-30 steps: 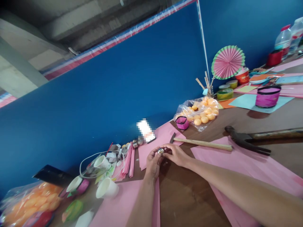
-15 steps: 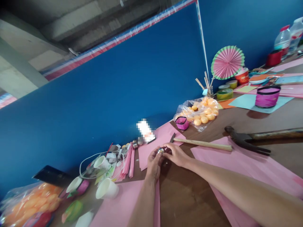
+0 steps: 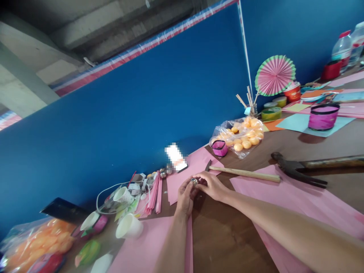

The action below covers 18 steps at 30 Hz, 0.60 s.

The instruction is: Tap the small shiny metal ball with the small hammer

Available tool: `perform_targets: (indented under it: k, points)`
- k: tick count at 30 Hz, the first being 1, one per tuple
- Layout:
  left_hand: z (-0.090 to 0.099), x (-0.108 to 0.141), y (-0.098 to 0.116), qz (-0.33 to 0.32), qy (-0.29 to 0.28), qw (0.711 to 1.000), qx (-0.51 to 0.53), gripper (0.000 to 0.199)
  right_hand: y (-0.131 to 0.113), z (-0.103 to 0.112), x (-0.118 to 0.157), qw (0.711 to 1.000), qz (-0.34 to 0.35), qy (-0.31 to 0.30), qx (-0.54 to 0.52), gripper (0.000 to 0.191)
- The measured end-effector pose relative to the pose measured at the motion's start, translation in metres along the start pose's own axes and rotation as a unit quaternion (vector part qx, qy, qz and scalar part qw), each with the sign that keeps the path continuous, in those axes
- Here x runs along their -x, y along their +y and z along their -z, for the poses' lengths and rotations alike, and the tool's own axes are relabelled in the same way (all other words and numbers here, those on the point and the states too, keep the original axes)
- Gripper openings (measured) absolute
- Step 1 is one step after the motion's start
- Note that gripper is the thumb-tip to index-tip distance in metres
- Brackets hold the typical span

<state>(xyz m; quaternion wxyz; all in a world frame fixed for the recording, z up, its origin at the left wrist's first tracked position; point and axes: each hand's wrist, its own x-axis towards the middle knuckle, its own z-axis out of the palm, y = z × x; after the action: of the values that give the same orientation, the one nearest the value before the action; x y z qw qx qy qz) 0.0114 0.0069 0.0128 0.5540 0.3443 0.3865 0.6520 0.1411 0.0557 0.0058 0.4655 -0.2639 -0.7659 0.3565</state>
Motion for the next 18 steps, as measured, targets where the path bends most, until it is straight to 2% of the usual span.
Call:
perform_targets:
  k: [14,18]
  points:
    - [-0.0015,0.0,0.0002,-0.004,0.013,1.0,0.0,0.028,0.0041,-0.0023,0.0008,1.0,0.001,-0.003,-0.001,0.031]
    - [-0.0025,-0.0004,-0.0001,0.002,-0.001,1.0,-0.013,0.027,0.0042,-0.0026,0.0014,1.0,0.016,-0.009,0.005,0.032]
